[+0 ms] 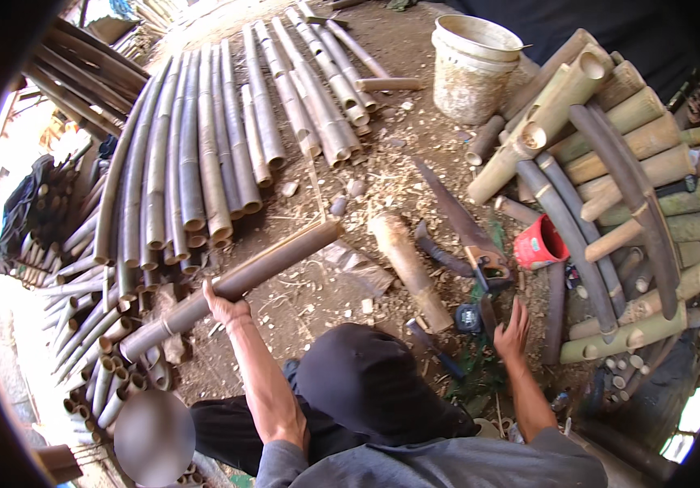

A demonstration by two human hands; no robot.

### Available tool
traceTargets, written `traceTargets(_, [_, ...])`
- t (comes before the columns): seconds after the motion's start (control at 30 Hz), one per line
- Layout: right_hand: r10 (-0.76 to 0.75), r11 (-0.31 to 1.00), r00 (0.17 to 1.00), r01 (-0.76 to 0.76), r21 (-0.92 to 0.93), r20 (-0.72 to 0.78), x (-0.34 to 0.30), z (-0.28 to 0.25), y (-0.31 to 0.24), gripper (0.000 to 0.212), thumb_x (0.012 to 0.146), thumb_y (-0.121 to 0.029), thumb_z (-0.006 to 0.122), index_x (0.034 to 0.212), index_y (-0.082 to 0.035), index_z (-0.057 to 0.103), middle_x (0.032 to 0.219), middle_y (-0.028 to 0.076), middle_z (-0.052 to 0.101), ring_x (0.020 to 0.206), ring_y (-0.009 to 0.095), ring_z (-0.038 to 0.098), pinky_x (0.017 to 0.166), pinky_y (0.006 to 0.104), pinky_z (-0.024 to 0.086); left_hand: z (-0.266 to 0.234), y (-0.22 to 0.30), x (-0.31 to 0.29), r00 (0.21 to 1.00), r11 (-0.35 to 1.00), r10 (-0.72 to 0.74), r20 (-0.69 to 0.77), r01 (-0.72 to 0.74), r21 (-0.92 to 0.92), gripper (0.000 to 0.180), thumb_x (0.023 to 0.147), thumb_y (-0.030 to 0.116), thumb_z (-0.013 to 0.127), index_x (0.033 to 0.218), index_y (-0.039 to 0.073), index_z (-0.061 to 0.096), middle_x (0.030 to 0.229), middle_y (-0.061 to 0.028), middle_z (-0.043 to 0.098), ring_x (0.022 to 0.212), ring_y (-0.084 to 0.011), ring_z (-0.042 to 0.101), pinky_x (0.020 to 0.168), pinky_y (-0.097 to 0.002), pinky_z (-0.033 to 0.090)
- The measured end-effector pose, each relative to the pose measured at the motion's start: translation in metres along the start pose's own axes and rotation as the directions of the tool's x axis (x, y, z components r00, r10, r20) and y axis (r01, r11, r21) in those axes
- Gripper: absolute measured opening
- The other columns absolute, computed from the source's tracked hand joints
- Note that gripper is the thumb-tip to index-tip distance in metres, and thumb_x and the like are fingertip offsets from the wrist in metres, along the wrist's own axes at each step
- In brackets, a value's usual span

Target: The person sits on the ground and uses a knife to split bamboo poles into thin strips. They measure the bamboo with a tape measure and use a wooden block as a guide to ensure straight cuts. The person handles multiple bamboo poles, splitting them into smaller pieces and stacking them.

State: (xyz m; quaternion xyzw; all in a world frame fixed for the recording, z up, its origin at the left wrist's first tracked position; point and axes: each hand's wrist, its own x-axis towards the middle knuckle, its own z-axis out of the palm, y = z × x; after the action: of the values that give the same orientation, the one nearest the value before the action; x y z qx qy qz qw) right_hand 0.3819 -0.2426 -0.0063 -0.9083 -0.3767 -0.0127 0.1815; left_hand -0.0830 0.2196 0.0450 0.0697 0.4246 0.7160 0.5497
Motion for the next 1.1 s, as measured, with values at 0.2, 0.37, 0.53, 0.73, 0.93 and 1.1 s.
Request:
traceTargets(0.2, [-0.159, 0.961, 0.812, 0.257, -0.1, 0.561, 0.122, 0.045, 0.0, 0.098, 0.068, 0.001, 0.061, 0.154, -0.006, 0.013, 0.119, 0.021, 0.056, 0.115, 0.041, 0.05, 0.102, 0.0466, 0.04, 0.13, 0.021, -0.086, 0.874, 0.875, 0.41, 0.26, -0.457, 0.159, 0.087, 0.068, 0.035, 0.089, 0.136, 0.007, 0.043, 0.122, -0.0125, 0.056, 0.107, -0.0269, 0.059, 0.087, -0.0439, 0.06])
traceTargets(0.37, [-0.34, 0.919, 0.914, 0.273, 0.284, 0.221, 0.124, 0.017, 0.001, 0.09, 0.074, -0.002, 0.059, 0.153, -0.006, 0.016, 0.108, 0.02, 0.058, 0.094, 0.035, 0.059, 0.088, 0.0415, 0.047, 0.146, -0.007, -0.099, 0.795, 0.786, 0.457, 0.399, -0.571, 0.237, 0.059, 0.075, 0.02, 0.084, 0.122, -0.001, 0.054, 0.11, -0.0102, 0.06, 0.093, -0.0205, 0.06, 0.089, -0.0365, 0.051])
traceTargets(0.53, [0.096, 0.456, 0.965, -0.261, 0.851, 0.245, 0.05, -0.089, -0.047, 0.061, 0.089, -0.017, 0.065, 0.142, 0.001, 0.041, 0.097, 0.004, 0.06, 0.067, 0.008, 0.054, 0.058, 0.0221, 0.046, 0.156, -0.025, -0.118, 0.778, 0.749, 0.45, 0.438, -0.596, 0.289, 0.054, 0.076, 0.015, 0.082, 0.12, -0.001, 0.054, 0.107, -0.0093, 0.061, 0.093, -0.0192, 0.059, 0.089, -0.0344, 0.05])
traceTargets(0.73, [0.107, 0.349, 0.939, -0.344, 0.872, 0.328, -0.04, -0.167, -0.095, 0.063, 0.081, -0.009, 0.057, 0.14, 0.003, 0.041, 0.093, 0.011, 0.064, 0.067, 0.013, 0.061, 0.067, 0.0263, 0.053, 0.164, -0.058, -0.14, 0.733, 0.668, 0.515, 0.444, -0.668, 0.328, 0.041, 0.08, 0.012, 0.079, 0.112, -0.003, 0.059, 0.102, -0.0109, 0.063, 0.088, -0.019, 0.06, 0.085, -0.0324, 0.052])
traceTargets(0.93, [-0.318, 0.664, 0.92, 0.043, 0.746, 0.23, 0.0, -0.137, -0.133, 0.059, 0.069, -0.001, 0.06, 0.127, 0.011, 0.052, 0.096, 0.021, 0.07, 0.075, 0.027, 0.072, 0.068, 0.0338, 0.057, 0.152, -0.061, -0.138, 0.74, 0.627, 0.489, 0.462, -0.667, 0.403, 0.026, 0.083, 0.011, 0.076, 0.102, -0.002, 0.063, 0.094, -0.0074, 0.066, 0.085, -0.0155, 0.061, 0.081, -0.0305, 0.051])
traceTargets(1.1, [-0.523, 0.669, 0.834, 0.276, 0.69, 0.173, 0.022, -0.103, -0.144, 0.056, 0.064, -0.003, 0.064, 0.118, 0.011, 0.059, 0.087, 0.021, 0.069, 0.068, 0.031, 0.07, 0.064, 0.035, 0.056, 0.15, -0.063, -0.138, 0.729, 0.595, 0.531, 0.432, -0.684, 0.422, 0.024, 0.083, 0.012, 0.076, 0.1, 0.0, 0.063, 0.093, -0.0077, 0.066, 0.084, -0.0156, 0.061, 0.079, -0.0307, 0.053])
